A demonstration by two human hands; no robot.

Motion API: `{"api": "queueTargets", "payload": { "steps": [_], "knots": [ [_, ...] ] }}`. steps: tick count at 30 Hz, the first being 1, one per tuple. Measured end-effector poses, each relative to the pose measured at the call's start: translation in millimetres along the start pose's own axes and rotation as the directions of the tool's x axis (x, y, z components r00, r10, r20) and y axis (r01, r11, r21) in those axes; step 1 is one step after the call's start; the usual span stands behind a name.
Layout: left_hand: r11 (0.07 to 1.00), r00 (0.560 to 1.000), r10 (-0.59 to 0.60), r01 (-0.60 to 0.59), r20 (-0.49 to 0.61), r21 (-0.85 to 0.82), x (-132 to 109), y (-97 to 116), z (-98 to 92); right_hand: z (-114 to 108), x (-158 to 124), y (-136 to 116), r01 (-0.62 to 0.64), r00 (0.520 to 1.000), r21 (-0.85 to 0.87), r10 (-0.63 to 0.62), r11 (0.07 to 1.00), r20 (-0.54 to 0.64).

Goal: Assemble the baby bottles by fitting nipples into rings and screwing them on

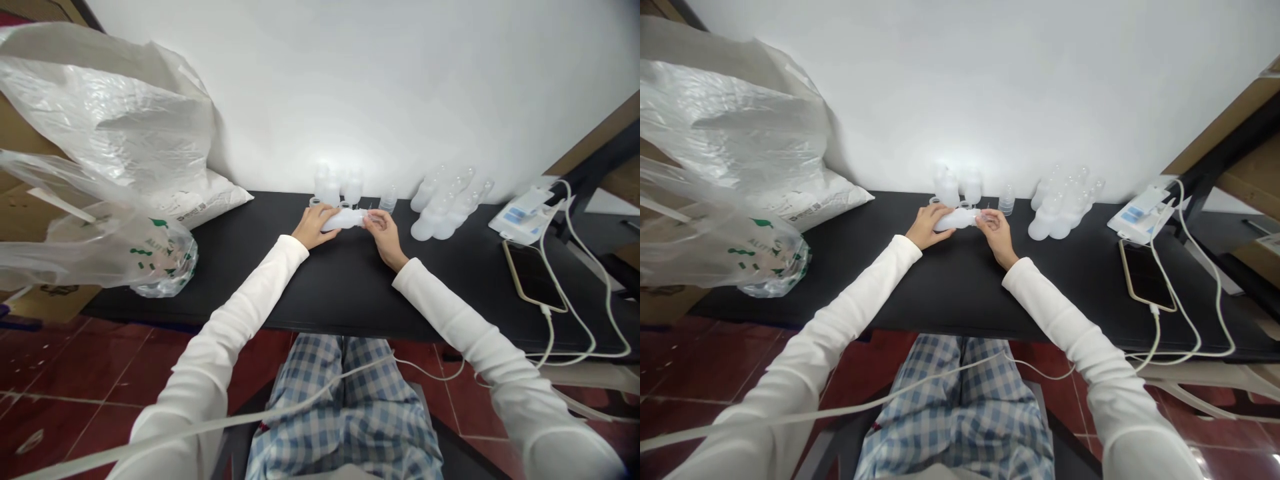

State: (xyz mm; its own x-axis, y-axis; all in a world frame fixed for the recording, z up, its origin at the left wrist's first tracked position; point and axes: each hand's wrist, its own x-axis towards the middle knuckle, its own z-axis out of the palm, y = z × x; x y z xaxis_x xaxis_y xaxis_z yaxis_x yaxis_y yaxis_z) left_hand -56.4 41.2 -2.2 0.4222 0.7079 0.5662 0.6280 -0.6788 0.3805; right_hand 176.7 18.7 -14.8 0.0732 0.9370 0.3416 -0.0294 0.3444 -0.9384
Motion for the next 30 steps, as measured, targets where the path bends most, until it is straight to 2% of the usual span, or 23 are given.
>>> {"api": "queueTargets", "payload": {
  "steps": [2, 4, 7, 10, 11, 13, 16, 19, 22, 24, 26, 28, 30],
  "knots": [
    [0.998, 0.999, 0.041, -0.040, 0.021, -0.044, 1.8, 2.8, -3.1, -2.7, 0.0, -2.2, -0.015, 0.999, 0.038, 0.013, 0.999, 0.045],
    [0.992, 0.999, 0.027, -0.021, 0.040, -0.123, 3.3, 4.7, -7.1, -6.1, -0.4, -6.5, -0.031, 0.995, 0.052, 0.026, 0.998, 0.101],
    [0.954, 0.993, -0.075, 0.097, 0.088, -0.285, 3.2, 7.4, -11.3, -10.9, -2.2, -14.4, -0.053, 0.970, 0.038, 0.042, 0.998, 0.241],
    [0.811, 0.954, -0.251, 0.298, 0.162, -0.504, 4.1, 9.0, -10.7, -11.5, -5.2, -20.8, -0.086, 0.928, 0.046, 0.063, 0.995, 0.367],
    [0.726, 0.924, -0.320, 0.381, 0.208, -0.573, 5.4, 9.3, -9.8, -10.5, -6.2, -22.3, -0.088, 0.921, 0.054, 0.061, 0.995, 0.384],
    [0.520, 0.830, -0.442, 0.546, 0.341, -0.657, 9.2, 9.7, -8.2, -7.8, -7.6, -24.5, -0.067, 0.924, 0.067, 0.036, 0.996, 0.380],
    [0.283, 0.692, -0.527, 0.690, 0.493, -0.666, 15.6, 11.1, -9.4, -4.1, -8.2, -25.5, -0.007, 0.937, 0.058, -0.014, 0.998, 0.349],
    [0.183, 0.621, -0.534, 0.747, 0.573, -0.639, 19.6, 13.0, -14.8, -3.1, -8.8, -24.6, 0.061, 0.937, 0.009, -0.060, 0.998, 0.344],
    [0.094, 0.534, -0.491, 0.818, 0.689, -0.567, 21.1, 13.4, -20.8, -3.8, -11.7, -24.4, 0.227, 0.916, -0.091, -0.181, 0.970, 0.359],
    [0.034, 0.468, -0.473, 0.857, 0.747, -0.515, 21.9, 12.9, -24.0, -4.7, -14.0, -25.8, 0.400, 0.868, -0.204, -0.298, 0.894, 0.397],
    [-0.006, 0.420, -0.470, 0.878, 0.776, -0.479, 23.2, 12.2, -26.8, -5.5, -15.4, -28.3, 0.549, 0.798, -0.300, -0.381, 0.780, 0.468],
    [-0.033, 0.375, -0.452, 0.900, 0.809, -0.435, 25.3, 11.3, -30.2, -5.8, -15.4, -31.3, 0.650, 0.725, -0.330, -0.427, 0.685, 0.541],
    [-0.050, 0.326, -0.413, 0.924, 0.851, -0.378, 27.5, 10.0, -34.0, -5.2, -14.5, -33.5, 0.708, 0.666, -0.315, -0.449, 0.632, 0.596]
  ]
}}
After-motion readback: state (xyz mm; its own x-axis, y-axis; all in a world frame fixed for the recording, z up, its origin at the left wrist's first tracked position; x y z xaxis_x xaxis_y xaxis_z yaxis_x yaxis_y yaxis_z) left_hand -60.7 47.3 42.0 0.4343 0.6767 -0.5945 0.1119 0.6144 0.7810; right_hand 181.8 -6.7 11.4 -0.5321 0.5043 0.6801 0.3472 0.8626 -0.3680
